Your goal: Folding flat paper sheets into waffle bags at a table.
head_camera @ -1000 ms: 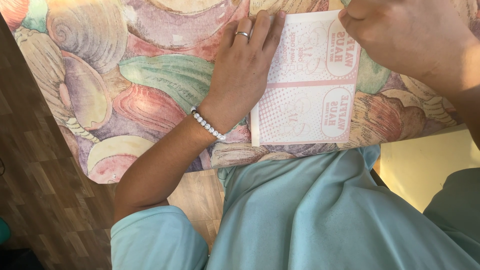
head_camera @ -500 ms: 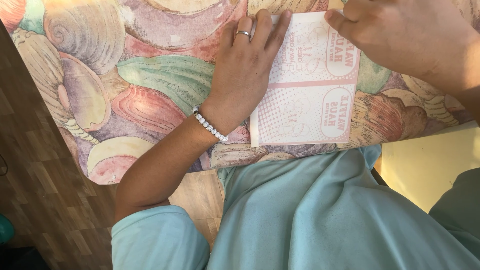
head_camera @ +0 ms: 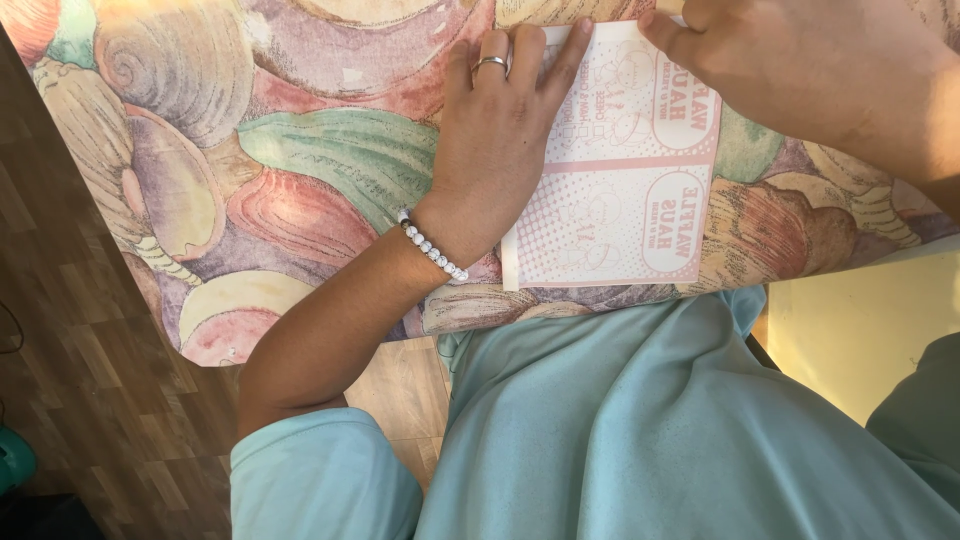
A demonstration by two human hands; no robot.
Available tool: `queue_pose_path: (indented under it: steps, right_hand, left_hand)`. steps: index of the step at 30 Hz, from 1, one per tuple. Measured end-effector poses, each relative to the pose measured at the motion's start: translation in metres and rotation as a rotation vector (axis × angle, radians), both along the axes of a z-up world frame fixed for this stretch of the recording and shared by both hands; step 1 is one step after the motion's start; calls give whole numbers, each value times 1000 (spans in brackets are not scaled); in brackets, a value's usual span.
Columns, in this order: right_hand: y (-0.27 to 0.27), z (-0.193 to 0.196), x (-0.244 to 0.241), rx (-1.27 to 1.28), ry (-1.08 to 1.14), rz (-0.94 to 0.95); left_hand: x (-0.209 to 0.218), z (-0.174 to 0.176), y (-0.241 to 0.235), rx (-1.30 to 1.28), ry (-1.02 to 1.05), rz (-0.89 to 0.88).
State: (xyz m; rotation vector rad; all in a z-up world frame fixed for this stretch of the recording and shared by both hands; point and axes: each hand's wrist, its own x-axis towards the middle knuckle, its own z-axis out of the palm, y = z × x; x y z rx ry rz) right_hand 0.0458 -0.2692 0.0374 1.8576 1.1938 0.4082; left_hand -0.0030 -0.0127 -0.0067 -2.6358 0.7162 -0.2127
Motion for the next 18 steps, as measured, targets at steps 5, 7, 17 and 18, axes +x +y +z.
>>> queue_pose_path:
  steps: [5,7,17,18]
  right_hand:
    - [0,2,-1,4,19,4]
    - [-2,0,-1,27,23,-8]
    - [-22,-24,-5,152,95,-108]
    - [-26,-26,-6,150,90,-110]
  left_hand:
    - [1,2,-4,-65,5,19]
    - [2,-2,-4,-128,33,1]
    - [-1,2,-4,-104,-19,-92]
    - [1,0,-4,-106,-25,-95]
